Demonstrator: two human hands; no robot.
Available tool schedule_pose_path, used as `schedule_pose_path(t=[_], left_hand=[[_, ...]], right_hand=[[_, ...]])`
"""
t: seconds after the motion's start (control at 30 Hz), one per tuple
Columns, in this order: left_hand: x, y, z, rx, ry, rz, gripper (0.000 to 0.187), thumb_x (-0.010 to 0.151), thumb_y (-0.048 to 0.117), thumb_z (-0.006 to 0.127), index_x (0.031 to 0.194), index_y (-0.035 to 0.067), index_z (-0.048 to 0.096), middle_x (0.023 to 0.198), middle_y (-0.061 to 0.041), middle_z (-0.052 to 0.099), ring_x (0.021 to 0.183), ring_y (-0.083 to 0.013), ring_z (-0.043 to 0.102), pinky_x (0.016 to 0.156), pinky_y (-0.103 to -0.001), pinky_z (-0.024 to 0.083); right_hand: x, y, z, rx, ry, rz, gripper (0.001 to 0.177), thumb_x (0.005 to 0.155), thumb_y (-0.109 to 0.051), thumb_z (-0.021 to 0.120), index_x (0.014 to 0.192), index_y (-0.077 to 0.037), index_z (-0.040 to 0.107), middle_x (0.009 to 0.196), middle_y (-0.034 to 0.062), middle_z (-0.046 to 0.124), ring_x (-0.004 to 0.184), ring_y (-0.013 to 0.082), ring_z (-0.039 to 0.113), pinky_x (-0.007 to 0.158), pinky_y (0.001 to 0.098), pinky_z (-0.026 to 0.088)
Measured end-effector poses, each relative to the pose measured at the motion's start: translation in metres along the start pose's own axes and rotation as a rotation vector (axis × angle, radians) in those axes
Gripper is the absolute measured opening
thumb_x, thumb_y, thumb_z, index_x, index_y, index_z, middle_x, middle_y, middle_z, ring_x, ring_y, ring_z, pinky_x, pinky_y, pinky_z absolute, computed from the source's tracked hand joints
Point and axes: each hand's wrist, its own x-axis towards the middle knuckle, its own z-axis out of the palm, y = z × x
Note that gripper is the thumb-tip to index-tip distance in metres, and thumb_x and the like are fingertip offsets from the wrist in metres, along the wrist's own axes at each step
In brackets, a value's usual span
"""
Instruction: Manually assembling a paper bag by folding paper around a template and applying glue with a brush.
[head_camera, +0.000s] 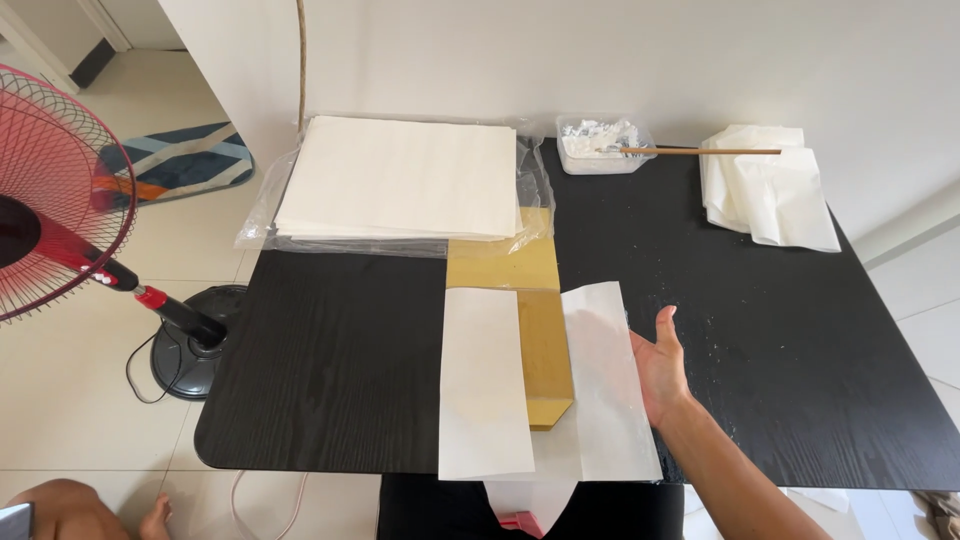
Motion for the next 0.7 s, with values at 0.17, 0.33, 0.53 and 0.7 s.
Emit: schedule_pose_path(t=[0.17,0.33,0.53,0.7], left_hand=[[0.016,-0.045,-0.050,-0.009,-0.005,-0.013,0.029,0.093,0.022,0.054,0.118,0.019,0.070,0.114,-0.002,0.075,0.085,-0.0151,0.074,0.082,-0.029,0.057],[0.037,-0.052,-0.077,-0.006,-0.013,-0.052,0.030,0.093,0.021,0.055,0.119,0.019,0.070,0.116,-0.002,0.075,0.085,-0.0150,0.074,0.082,-0.029,0.057],[0.102,-0.014,-0.040,-0.010,-0.007,-0.091,0.032,0.092,0.020,0.056,0.121,0.019,0.069,0.117,-0.003,0.075,0.084,-0.0149,0.074,0.082,-0.029,0.057],[0.168,0.171,-0.016,-0.009,0.000,-0.109,0.033,0.092,0.020,0.056,0.122,0.019,0.069,0.119,-0.003,0.075,0.083,-0.0148,0.074,0.081,-0.029,0.057]], right_hand=[[0.016,0.002,-0.013,0.006,-0.001,-0.004,0.116,0.084,-0.089,0.004,0.156,-0.008,0.046,0.144,0.0182,0.058,0.130,0.0388,0.058,0.109,0.0470,0.045],[0.015,0.003,-0.013,0.009,-0.007,0.017,0.117,0.083,-0.091,0.006,0.156,-0.009,0.047,0.143,0.0186,0.058,0.130,0.0384,0.058,0.107,0.0476,0.045],[0.017,0.000,-0.019,0.031,-0.036,0.053,0.113,0.085,-0.089,0.008,0.152,-0.009,0.052,0.139,0.0188,0.060,0.125,0.0404,0.059,0.105,0.0499,0.045],[0.016,-0.005,-0.021,0.036,-0.049,0.085,0.110,0.084,-0.087,0.010,0.148,-0.010,0.055,0.137,0.0181,0.062,0.121,0.0415,0.058,0.100,0.0536,0.044]])
